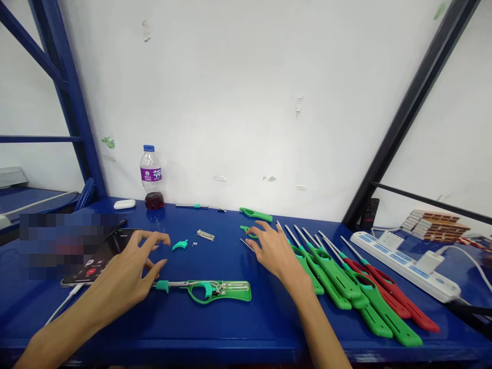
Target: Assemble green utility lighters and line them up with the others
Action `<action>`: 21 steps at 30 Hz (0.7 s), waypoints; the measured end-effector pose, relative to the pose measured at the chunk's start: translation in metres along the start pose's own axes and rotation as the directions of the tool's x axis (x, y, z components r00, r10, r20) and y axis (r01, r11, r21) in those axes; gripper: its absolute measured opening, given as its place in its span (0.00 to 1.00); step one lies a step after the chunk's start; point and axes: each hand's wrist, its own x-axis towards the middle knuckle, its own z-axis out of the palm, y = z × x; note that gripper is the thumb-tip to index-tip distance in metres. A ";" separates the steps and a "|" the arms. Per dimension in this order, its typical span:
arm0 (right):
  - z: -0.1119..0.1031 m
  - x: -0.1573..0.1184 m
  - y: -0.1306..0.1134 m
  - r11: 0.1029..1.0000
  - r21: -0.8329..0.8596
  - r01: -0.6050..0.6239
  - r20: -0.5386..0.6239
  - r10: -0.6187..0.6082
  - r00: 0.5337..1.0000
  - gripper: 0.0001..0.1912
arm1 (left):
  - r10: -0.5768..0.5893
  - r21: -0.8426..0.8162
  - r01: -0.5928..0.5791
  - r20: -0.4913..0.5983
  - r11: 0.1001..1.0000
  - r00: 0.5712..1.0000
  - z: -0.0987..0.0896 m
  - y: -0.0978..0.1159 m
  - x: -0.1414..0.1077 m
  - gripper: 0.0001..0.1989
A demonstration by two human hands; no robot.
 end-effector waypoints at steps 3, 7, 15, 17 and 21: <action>0.005 0.027 0.003 0.999 -0.008 0.045 0.058 -0.045 0.997 0.14 | 0.031 -0.027 -0.031 0.013 0.999 0.999 0.003 -0.001 0.000 0.13; 0.016 0.056 0.011 0.998 -0.024 0.058 0.112 -0.055 0.992 0.15 | 0.110 0.041 -0.110 0.010 0.993 0.994 0.009 -0.005 0.002 0.15; 0.025 0.048 0.051 0.999 0.000 -0.050 0.222 0.049 0.974 0.17 | 0.160 0.070 -0.160 0.005 0.985 0.987 0.016 -0.006 0.004 0.15; 0.025 0.044 0.058 0.998 0.034 -0.046 0.245 0.036 0.969 0.17 | 0.168 0.059 -0.168 0.003 0.984 0.986 0.016 -0.004 0.004 0.15; 0.027 0.045 0.060 0.995 0.082 -0.049 0.243 0.028 0.970 0.17 | 0.176 0.052 -0.177 0.020 0.983 0.984 0.017 0.001 0.003 0.16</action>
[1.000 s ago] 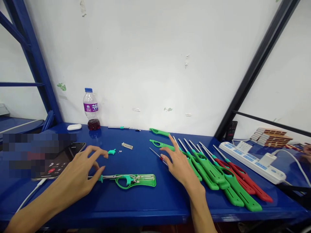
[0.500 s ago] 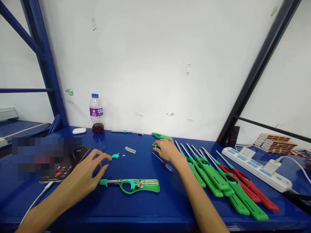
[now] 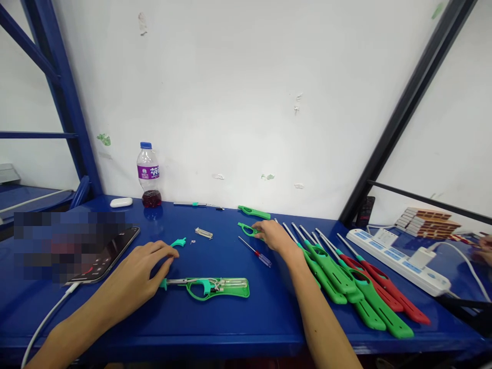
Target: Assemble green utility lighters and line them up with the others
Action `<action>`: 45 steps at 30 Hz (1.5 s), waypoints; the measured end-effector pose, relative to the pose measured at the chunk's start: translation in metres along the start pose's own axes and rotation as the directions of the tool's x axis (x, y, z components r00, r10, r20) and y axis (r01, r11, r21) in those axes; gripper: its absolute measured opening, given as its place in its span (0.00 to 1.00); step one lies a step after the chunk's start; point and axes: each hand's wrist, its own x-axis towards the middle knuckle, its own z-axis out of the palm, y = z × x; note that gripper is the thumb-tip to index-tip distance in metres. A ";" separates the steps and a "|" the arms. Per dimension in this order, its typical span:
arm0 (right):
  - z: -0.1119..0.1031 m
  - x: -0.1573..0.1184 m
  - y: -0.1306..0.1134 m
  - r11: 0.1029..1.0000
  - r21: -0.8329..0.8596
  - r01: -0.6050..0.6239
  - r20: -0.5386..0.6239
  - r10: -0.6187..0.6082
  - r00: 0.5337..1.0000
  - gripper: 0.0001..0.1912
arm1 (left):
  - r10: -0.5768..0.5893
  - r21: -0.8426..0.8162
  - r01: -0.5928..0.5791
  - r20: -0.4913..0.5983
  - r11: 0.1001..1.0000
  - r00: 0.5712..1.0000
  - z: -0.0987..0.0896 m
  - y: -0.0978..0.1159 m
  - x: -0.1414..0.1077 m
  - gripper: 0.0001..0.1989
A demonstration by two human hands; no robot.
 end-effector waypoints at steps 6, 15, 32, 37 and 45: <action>0.008 0.007 -0.002 0.999 0.027 -0.032 -0.016 0.033 0.999 0.18 | 0.036 -0.043 -0.035 0.013 0.998 0.999 0.001 0.012 -0.003 0.17; 0.007 0.004 0.001 0.988 0.064 -0.142 0.064 0.138 0.988 0.17 | 0.222 -0.171 -0.209 0.060 0.963 0.973 0.023 0.054 -0.019 0.19; -0.024 -0.027 -0.033 0.939 0.276 -0.205 -0.272 0.281 0.920 0.14 | 0.181 -0.157 -0.195 -0.098 0.968 0.979 0.018 0.047 -0.011 0.16; -0.028 -0.096 -0.093 0.911 0.399 -0.106 -0.331 0.251 0.910 0.24 | 0.113 -0.182 -0.151 -0.205 0.972 0.972 -0.006 0.037 -0.007 0.15; -0.022 -0.141 -0.131 0.840 0.542 -0.034 -0.007 0.044 0.999 0.12 | 0.187 -0.186 -0.199 -0.079 0.962 0.979 -0.011 0.027 -0.010 0.16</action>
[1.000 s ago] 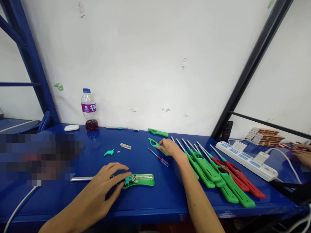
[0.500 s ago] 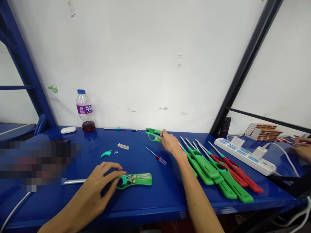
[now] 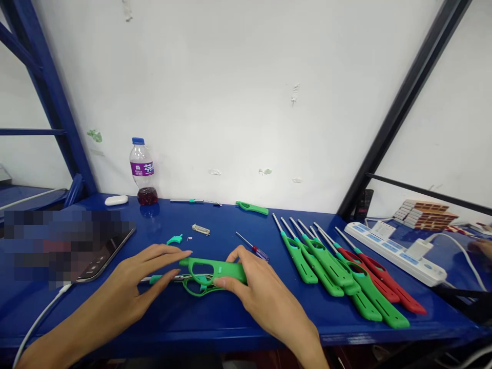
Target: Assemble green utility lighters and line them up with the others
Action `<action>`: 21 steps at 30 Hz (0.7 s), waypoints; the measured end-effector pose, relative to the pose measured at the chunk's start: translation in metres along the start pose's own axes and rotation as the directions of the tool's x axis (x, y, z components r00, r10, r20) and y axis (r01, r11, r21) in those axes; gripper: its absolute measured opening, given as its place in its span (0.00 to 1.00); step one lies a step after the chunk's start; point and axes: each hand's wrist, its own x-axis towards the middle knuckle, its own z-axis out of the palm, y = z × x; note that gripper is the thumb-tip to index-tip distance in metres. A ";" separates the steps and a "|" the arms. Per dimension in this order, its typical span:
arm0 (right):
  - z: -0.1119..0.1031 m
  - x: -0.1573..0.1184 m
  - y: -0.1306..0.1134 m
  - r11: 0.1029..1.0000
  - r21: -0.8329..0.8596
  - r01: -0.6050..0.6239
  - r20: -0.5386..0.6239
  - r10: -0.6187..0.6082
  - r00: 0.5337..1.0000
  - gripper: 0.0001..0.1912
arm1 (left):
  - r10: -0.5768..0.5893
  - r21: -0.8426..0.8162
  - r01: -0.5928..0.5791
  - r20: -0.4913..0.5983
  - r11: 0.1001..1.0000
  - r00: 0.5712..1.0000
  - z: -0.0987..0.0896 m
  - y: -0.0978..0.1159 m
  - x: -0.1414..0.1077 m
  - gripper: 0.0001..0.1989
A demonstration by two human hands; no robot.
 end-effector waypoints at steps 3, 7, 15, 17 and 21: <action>0.004 0.007 0.003 0.996 -0.046 0.080 0.011 -0.080 0.997 0.09 | 0.019 0.011 -0.021 0.101 1.000 0.995 0.006 -0.006 0.000 0.13; 0.012 0.013 0.004 0.982 -0.132 0.138 -0.037 -0.144 0.989 0.10 | 0.037 0.046 -0.046 0.181 0.998 0.983 0.009 -0.017 0.002 0.12; 0.024 0.026 0.010 0.941 -0.273 0.198 0.007 -0.204 0.979 0.12 | -0.059 0.113 0.028 0.287 0.993 0.956 0.013 -0.023 0.002 0.11; 0.026 0.027 0.013 0.935 -0.290 0.202 0.004 -0.210 0.978 0.13 | -0.082 0.128 0.045 0.303 0.991 0.949 0.015 -0.023 0.001 0.11; 0.026 0.028 0.016 0.928 -0.309 0.208 0.010 -0.215 0.976 0.14 | -0.110 0.131 0.069 0.341 0.989 0.933 0.016 -0.021 0.002 0.12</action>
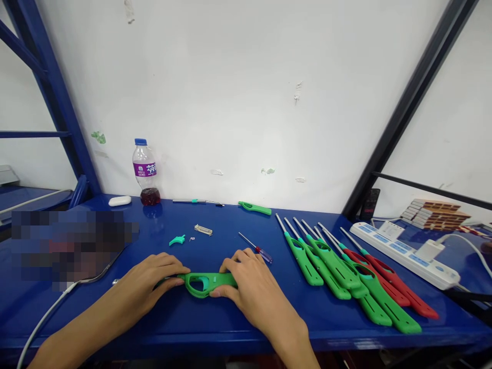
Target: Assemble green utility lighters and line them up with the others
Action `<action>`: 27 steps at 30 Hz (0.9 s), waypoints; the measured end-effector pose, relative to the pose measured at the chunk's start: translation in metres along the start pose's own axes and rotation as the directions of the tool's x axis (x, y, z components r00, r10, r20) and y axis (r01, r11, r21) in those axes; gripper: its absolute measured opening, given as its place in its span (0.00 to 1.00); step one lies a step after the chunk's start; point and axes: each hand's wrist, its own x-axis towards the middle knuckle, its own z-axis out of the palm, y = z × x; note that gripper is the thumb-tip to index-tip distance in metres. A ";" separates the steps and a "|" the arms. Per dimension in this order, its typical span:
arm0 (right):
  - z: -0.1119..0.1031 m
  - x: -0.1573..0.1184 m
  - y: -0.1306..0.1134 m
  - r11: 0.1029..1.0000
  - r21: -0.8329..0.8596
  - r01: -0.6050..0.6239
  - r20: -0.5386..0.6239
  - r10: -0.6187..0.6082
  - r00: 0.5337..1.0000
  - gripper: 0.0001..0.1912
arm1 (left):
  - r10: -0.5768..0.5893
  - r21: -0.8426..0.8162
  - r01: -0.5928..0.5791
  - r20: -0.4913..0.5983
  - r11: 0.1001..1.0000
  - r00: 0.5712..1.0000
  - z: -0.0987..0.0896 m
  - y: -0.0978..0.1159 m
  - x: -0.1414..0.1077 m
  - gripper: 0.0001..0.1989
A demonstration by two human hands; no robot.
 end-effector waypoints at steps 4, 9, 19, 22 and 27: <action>-0.002 -0.001 -0.001 1.000 -0.003 -0.007 0.009 0.007 1.000 0.15 | -0.029 -0.022 0.029 0.035 0.999 0.999 -0.001 0.002 0.001 0.13; -0.003 0.001 -0.004 0.998 0.021 -0.067 0.036 0.066 0.997 0.15 | -0.045 -0.038 0.047 0.049 0.998 0.998 0.000 0.002 0.001 0.12; -0.002 0.003 -0.009 0.993 -0.037 -0.116 0.042 0.118 0.992 0.16 | 0.095 0.065 -0.089 -0.090 0.994 0.991 0.011 0.001 -0.003 0.17; -0.002 0.003 -0.011 0.993 -0.091 -0.080 0.017 0.082 0.997 0.15 | 0.136 0.164 -0.116 -0.118 0.980 0.984 0.013 0.003 -0.006 0.20; -0.002 0.007 -0.020 0.971 -0.233 -0.058 0.009 0.061 0.998 0.12 | 0.168 0.374 -0.119 -0.101 0.920 0.981 0.016 0.012 -0.006 0.24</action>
